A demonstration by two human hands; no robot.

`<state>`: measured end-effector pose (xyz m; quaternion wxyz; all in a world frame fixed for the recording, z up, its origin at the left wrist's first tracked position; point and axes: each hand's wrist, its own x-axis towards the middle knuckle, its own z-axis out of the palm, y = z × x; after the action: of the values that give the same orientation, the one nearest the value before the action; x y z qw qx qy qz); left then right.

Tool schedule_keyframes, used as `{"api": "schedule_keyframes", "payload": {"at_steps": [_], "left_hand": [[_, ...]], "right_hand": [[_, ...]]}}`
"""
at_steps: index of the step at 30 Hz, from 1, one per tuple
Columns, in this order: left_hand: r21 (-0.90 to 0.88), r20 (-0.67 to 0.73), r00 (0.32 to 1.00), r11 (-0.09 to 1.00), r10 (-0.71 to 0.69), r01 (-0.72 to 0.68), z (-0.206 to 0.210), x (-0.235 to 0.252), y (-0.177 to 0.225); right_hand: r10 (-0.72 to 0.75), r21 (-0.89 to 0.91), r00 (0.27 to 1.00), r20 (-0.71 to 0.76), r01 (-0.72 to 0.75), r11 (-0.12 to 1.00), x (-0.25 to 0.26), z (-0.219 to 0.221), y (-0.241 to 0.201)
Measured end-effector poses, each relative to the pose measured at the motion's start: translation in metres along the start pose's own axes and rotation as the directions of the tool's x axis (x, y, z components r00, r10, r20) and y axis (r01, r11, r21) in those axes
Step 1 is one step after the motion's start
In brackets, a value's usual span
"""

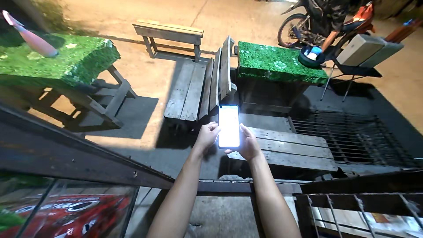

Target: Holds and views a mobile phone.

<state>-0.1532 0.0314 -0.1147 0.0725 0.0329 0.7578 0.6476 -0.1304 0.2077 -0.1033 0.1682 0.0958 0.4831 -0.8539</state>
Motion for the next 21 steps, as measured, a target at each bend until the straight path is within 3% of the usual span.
{"api": "schedule_keyframes", "payload": {"at_steps": [5, 21], "left_hand": [[-0.122, -0.002, 0.998, 0.99, -0.069, 0.069, -0.001, -0.0044, 0.0016], [-0.131, 0.001, 0.999, 0.99, -0.054, 0.054, 0.001, -0.0008, 0.0056]], "right_hand": [[0.004, 0.001, 1.0, -0.004, -0.004, 1.0, 0.0002, 0.0, -0.0012], [-0.013, 0.01, 1.0, 0.001, 0.013, 1.0, 0.001, 0.0, -0.0006]]}}
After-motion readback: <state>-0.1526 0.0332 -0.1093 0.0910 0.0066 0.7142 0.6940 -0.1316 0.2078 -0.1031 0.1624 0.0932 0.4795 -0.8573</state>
